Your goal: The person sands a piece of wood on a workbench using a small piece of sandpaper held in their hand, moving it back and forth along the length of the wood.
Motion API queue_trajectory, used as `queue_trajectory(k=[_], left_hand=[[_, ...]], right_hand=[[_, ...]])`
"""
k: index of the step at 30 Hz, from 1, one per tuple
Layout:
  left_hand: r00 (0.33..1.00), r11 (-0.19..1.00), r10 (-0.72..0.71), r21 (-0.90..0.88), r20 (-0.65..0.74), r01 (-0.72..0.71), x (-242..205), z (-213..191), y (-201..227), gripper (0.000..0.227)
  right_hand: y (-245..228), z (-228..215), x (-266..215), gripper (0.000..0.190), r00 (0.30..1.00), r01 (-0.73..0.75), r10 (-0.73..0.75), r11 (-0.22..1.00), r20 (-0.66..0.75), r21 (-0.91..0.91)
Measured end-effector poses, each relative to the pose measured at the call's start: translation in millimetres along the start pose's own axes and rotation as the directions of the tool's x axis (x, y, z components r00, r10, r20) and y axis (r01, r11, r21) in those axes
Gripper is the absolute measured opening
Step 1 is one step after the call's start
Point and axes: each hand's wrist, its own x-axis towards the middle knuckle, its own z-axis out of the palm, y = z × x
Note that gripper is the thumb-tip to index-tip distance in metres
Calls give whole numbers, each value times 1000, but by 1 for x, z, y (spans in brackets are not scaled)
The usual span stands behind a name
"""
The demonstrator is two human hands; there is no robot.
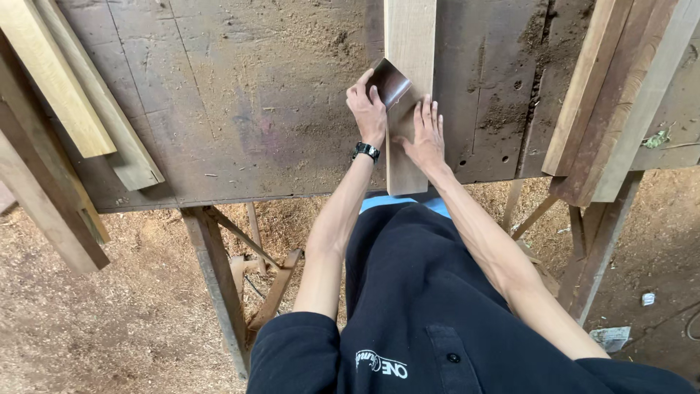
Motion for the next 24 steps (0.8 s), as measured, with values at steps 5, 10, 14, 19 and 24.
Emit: queue_trajectory(k=[5, 10, 14, 19, 24], left_hand=[[956, 957, 260, 172, -137, -235, -12, 6, 10, 44], [965, 963, 257, -96, 51, -251, -28, 20, -8, 43], [913, 943, 332, -52, 238, -330, -29, 20, -8, 53], [901, 939, 334, -13, 276, -344, -14, 21, 1, 56], [882, 908, 370, 88, 292, -410, 25, 45, 13, 57]], right_hand=[[25, 19, 28, 55, 947, 14, 72, 965, -314, 262], [46, 27, 85, 48, 850, 46, 95, 966, -517, 254], [46, 35, 108, 50, 831, -41, 172, 967, -529, 250], [37, 42, 105, 49, 814, -129, 249, 958, -525, 255], [26, 32, 110, 56, 831, -241, 327, 940, -449, 240]])
